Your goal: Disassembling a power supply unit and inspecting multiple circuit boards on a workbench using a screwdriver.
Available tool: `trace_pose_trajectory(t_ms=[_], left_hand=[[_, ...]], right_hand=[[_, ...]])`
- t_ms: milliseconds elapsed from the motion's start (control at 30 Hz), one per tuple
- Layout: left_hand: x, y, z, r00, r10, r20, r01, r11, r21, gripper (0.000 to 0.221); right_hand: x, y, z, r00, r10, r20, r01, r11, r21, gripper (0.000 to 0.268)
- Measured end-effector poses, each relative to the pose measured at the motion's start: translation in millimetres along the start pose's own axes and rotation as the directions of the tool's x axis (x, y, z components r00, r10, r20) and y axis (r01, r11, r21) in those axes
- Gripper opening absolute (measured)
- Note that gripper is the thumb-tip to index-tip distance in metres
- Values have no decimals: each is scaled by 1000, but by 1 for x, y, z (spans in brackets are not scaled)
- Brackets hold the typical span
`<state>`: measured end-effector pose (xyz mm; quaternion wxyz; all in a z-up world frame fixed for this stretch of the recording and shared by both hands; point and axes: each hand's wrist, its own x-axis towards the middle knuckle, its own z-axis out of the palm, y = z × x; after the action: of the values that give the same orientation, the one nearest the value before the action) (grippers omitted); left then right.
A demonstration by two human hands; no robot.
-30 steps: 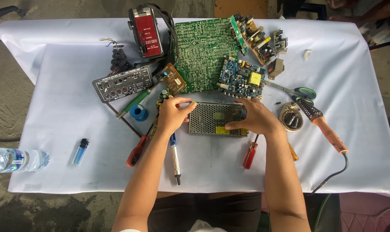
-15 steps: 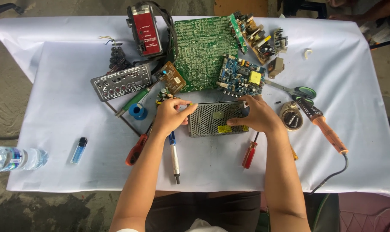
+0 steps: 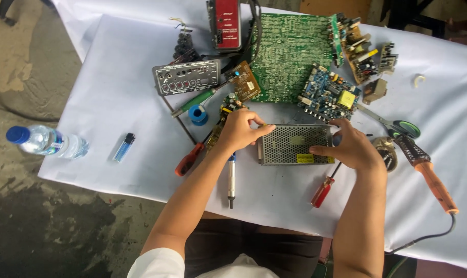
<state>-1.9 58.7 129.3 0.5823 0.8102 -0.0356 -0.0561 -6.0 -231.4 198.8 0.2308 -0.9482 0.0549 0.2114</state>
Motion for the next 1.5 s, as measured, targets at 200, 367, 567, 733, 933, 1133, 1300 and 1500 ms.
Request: trace_pose_trajectory(t_ms=[200, 367, 567, 733, 933, 1133, 1300, 1500], left_hand=[[8, -12, -1, 875, 428, -228, -306, 852, 425, 49], [-2, 12, -6, 794, 603, -73, -540, 756, 370, 36], [-43, 12, 52, 513, 765, 389, -857, 486, 174, 28], [-82, -30, 95, 412, 676, 610, -891, 438, 117, 29], [-76, -35, 99, 562, 606, 563, -826, 391, 405, 16], [-83, -27, 114, 617, 623, 481, -755, 296, 585, 18], [-83, -5, 102, 667, 623, 409, -720, 397, 570, 44], [-49, 29, 54, 707, 667, -236, -639, 745, 189, 40]], right_hand=[[-8, -12, -12, 995, 90, 36, -86, 992, -93, 97], [2, 16, 1, 908, -235, -346, 216, 972, -95, 68], [17, 22, 17, 598, -559, -575, 500, 820, -278, 55], [12, 8, 21, 600, -540, -590, 497, 830, -255, 63], [6, 4, 18, 610, -562, -559, 525, 815, -246, 63], [-1, -4, 14, 647, -559, -518, 548, 814, -194, 59], [0, -7, 18, 558, -647, -520, 658, 727, -199, 65], [-7, -30, 27, 340, -790, -510, 832, 506, -229, 79]])
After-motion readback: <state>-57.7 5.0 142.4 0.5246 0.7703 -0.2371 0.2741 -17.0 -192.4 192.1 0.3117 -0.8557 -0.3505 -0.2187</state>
